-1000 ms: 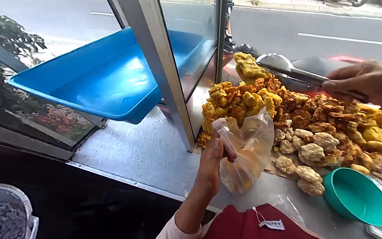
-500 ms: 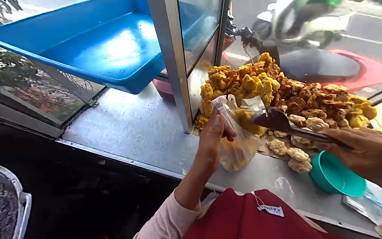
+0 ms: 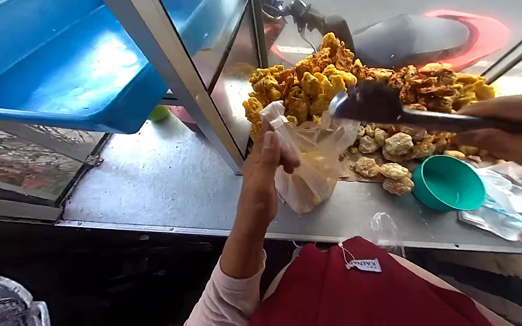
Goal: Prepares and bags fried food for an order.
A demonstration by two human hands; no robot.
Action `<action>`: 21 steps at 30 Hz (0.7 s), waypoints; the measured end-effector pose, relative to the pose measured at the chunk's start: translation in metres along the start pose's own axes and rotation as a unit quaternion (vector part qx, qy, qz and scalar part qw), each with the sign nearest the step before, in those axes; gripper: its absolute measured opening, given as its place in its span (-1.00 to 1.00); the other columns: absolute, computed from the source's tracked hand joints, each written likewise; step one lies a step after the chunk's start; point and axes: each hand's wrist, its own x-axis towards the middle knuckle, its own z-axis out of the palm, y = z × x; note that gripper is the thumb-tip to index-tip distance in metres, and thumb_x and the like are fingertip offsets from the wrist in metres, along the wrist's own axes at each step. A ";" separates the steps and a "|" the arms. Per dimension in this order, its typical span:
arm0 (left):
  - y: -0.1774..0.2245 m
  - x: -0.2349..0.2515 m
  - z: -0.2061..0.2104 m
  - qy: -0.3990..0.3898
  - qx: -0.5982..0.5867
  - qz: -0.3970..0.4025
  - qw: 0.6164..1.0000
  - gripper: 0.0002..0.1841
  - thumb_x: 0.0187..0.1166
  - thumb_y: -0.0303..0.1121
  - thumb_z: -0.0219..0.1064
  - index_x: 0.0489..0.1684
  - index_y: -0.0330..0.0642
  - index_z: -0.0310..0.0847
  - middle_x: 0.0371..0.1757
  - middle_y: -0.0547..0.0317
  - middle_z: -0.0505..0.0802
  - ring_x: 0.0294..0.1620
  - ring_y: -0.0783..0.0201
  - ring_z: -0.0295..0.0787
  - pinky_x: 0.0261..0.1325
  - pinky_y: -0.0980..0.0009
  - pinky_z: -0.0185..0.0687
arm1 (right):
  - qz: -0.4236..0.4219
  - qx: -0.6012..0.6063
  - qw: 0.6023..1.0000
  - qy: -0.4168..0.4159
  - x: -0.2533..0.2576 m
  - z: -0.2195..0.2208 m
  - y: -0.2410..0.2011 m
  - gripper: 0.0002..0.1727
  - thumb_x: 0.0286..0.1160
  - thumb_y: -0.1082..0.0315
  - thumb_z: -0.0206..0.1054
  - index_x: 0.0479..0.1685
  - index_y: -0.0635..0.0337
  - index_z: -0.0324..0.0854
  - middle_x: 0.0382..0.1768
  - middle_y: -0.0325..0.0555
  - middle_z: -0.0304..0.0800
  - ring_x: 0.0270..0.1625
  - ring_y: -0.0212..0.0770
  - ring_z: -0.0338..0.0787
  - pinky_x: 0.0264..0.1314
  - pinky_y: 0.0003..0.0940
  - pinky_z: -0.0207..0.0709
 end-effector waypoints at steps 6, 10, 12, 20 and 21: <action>0.002 0.003 0.016 -0.038 -0.038 0.008 0.999 -0.55 0.87 0.06 -0.17 0.49 0.09 0.40 -0.15 0.50 0.80 -0.17 0.52 0.74 0.04 0.54 0.68 | 0.423 0.064 0.904 -0.015 0.028 0.095 -0.021 -0.53 0.81 0.12 0.14 0.18 0.46 0.65 0.00 0.48 0.75 0.11 0.45 0.75 0.17 0.52 0.48; 0.010 0.015 0.029 -0.047 -0.051 0.013 0.997 -0.59 0.88 0.01 -0.27 0.07 0.13 0.52 -0.30 0.50 0.76 -0.25 0.50 0.73 -0.02 0.53 0.68 | 0.464 0.123 0.875 -0.071 0.052 0.142 0.014 -0.51 0.83 0.14 0.12 0.56 0.27 0.49 0.27 0.39 0.72 0.36 0.37 0.71 0.40 0.39 0.47; 0.015 0.020 0.037 -0.078 -0.077 0.017 0.994 -0.52 0.88 -0.01 -0.28 0.54 0.05 0.37 -0.27 0.47 0.78 -0.22 0.47 0.76 0.05 0.49 0.70 | 0.415 0.108 0.902 -0.049 0.044 0.132 0.015 -0.36 0.77 0.14 0.23 0.77 0.18 0.30 0.47 0.36 0.60 0.53 0.37 0.58 0.54 0.37 0.40; 0.022 0.028 0.047 -0.171 -0.173 0.072 0.967 -0.48 0.93 -0.12 -0.39 0.73 -0.13 0.12 0.27 0.25 0.76 0.03 0.41 0.79 0.17 0.50 0.72 | 0.389 0.092 0.911 0.098 -0.100 0.062 -0.007 -0.56 0.77 0.17 0.19 0.33 0.36 0.68 0.22 0.25 0.81 0.24 0.11 0.83 0.40 0.15 0.61; 0.022 0.028 0.051 -0.177 -0.176 0.073 0.966 -0.49 0.93 -0.14 -0.39 0.72 -0.16 0.09 0.28 0.26 0.76 0.02 0.42 0.79 0.16 0.52 0.72 | 0.401 0.132 0.901 0.104 -0.121 0.061 -0.017 -0.59 0.77 0.17 0.20 0.27 0.33 0.69 0.11 0.18 0.83 0.09 0.00 0.84 0.24 0.07 0.67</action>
